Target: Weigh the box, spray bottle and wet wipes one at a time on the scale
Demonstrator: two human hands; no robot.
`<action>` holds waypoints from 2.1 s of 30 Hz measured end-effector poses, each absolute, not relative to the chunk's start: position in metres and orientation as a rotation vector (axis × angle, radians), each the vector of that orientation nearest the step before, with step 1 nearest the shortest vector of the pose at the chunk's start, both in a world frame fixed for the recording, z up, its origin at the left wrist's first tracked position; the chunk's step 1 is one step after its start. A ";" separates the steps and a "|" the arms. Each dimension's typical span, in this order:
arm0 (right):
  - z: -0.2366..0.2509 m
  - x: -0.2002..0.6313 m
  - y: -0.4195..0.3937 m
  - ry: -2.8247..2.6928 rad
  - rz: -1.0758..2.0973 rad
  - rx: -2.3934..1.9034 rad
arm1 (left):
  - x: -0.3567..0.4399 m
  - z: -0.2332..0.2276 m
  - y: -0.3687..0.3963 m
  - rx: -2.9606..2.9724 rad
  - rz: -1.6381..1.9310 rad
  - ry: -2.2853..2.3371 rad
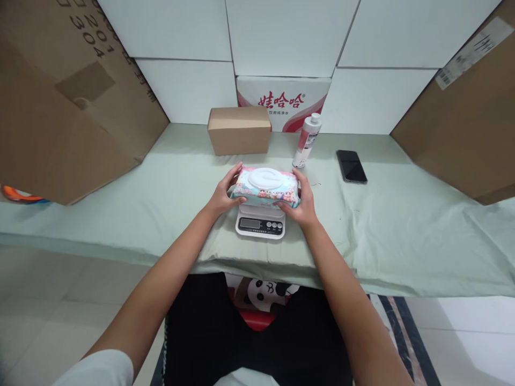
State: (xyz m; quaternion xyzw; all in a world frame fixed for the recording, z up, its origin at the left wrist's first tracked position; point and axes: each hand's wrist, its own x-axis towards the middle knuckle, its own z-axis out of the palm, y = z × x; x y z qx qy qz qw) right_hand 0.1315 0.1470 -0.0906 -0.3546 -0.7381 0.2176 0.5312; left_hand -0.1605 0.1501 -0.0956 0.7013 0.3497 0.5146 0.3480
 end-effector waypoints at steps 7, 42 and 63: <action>-0.090 0.131 0.147 -1.762 0.528 -0.818 | -0.160 -0.095 0.150 1.815 1.325 0.916; -0.061 0.156 0.110 -1.765 0.396 -0.966 | -0.135 -0.056 0.132 2.015 1.133 0.962; -0.080 0.285 0.080 -1.465 0.075 -1.605 | 0.025 -0.030 0.200 2.459 0.821 0.995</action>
